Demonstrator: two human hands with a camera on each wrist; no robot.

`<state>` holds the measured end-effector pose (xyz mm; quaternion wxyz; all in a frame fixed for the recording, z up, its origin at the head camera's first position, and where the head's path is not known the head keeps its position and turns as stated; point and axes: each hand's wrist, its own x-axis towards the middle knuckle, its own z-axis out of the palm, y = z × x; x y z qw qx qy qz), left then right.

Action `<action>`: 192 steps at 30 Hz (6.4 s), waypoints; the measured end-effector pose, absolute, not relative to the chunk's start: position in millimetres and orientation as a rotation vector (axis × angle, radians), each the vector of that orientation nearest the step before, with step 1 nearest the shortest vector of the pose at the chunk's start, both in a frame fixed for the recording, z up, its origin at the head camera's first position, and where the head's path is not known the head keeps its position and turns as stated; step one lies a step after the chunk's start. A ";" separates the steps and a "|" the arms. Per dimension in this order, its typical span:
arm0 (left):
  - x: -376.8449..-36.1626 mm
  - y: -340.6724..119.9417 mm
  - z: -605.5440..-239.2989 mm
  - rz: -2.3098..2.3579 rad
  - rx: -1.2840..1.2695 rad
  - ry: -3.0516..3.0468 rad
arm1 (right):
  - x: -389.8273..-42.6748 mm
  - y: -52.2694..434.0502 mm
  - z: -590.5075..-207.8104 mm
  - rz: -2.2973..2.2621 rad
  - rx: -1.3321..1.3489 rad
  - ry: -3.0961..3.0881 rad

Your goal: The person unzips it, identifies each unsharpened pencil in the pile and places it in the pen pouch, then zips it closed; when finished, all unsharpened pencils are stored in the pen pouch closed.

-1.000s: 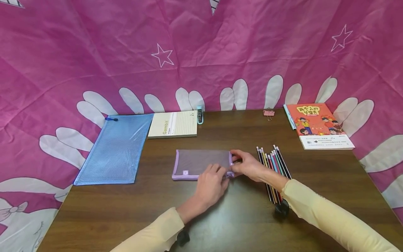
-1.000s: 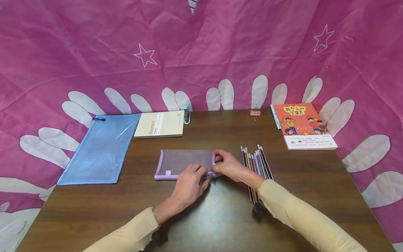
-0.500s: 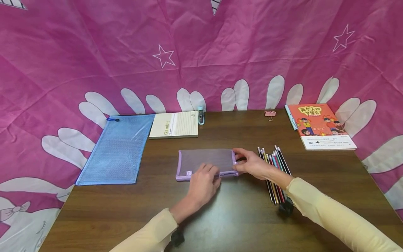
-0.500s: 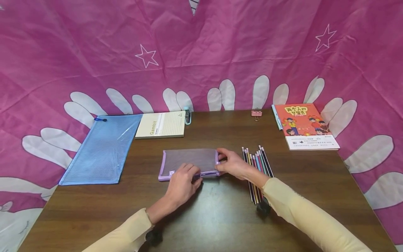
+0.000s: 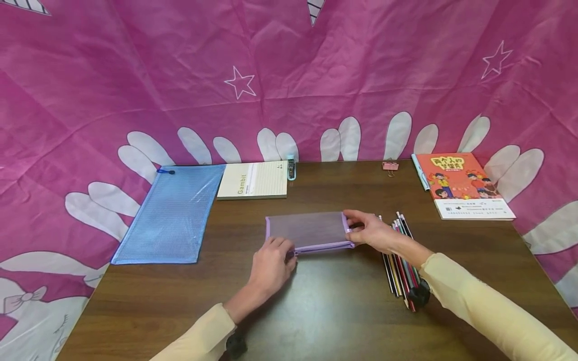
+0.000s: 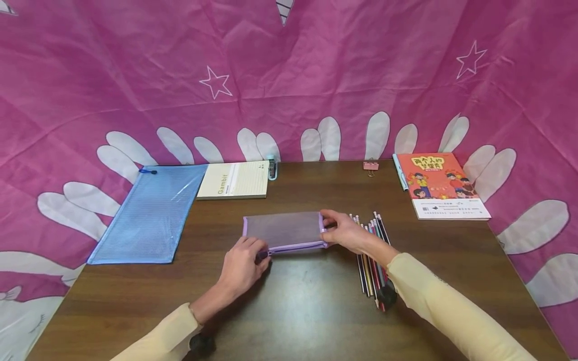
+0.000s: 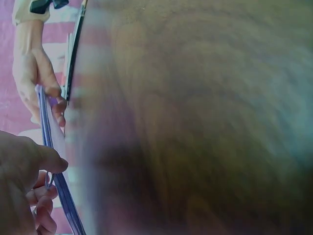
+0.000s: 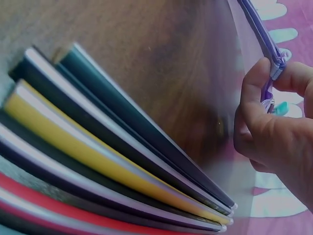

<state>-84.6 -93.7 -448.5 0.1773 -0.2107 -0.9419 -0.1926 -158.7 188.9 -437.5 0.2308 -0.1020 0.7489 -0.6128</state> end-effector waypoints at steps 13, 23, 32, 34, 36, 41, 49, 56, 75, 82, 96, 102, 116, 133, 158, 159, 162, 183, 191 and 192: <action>-81.8 -130.8 -451.2 -0.523 -0.543 -2.681 | -161.9 196.4 -432.5 -1.645 -0.293 2.049; -79.2 -149.5 -451.0 -0.528 -0.513 -2.704 | -159.5 198.1 -433.8 -1.688 -0.268 2.027; -78.2 -160.8 -451.8 -0.498 -0.498 -2.697 | -161.2 197.9 -436.0 -1.695 -0.252 2.008; -78.9 -161.6 -452.2 -0.490 -0.513 -2.704 | -161.8 197.7 -436.3 -1.682 -0.252 2.026; -80.0 -161.6 -451.5 -0.481 -0.514 -2.728 | -161.8 197.8 -435.9 -1.667 -0.257 2.046; -81.9 -159.4 -446.1 -0.456 -0.489 -2.853 | -160.7 197.8 -435.4 -1.593 -0.304 2.102; -85.7 -148.9 -435.6 -0.490 -0.640 -2.957 | -163.6 197.0 -429.4 -1.465 -0.380 2.217; -106.3 -123.4 -429.5 -0.521 -1.061 -2.933 | -167.1 194.4 -432.5 -1.327 -0.474 2.384; -123.2 -120.0 -428.1 -0.699 -1.410 -3.039 | -174.8 188.4 -431.0 -1.106 -0.593 2.484; -123.2 -118.7 -426.3 -0.768 -1.476 -2.967 | -166.4 210.8 -417.5 -1.112 -0.588 2.605; -118.0 -116.5 -420.5 -0.843 -1.252 -2.995 | -131.7 248.3 -406.5 -1.154 -0.325 2.567; -111.9 -110.2 -415.6 -0.870 -1.067 -3.028 | -118.8 241.0 -408.2 -1.107 -0.219 2.541; -110.0 -107.8 -410.8 -1.000 -0.964 -2.946 | -115.6 229.6 -407.2 -1.045 -0.045 2.517; -110.7 -107.0 -414.6 -1.053 -0.960 -2.907 | -123.3 209.5 -407.1 -0.757 -0.162 2.753; -108.8 -105.2 -418.9 -1.023 -0.979 -2.876 | -125.6 201.1 -419.5 -0.832 -0.133 2.759; -108.9 -105.1 -419.3 -1.020 -0.977 -2.875 | -125.7 201.1 -419.3 -0.841 -0.129 2.754; -108.5 -104.8 -420.3 -1.036 -0.968 -2.883 | -125.9 202.1 -418.8 -0.875 -0.130 2.733; -103.5 -97.1 -418.5 -1.258 -0.799 -2.862 | -125.1 175.7 -417.7 -1.890 0.114 2.130; -103.8 -91.0 -420.7 -1.234 -0.793 -2.795 | -135.4 143.0 -422.4 -2.230 0.268 2.024; -103.6 -90.3 -420.6 -1.235 -0.791 -2.789 | -136.7 139.1 -423.2 -2.250 0.279 2.017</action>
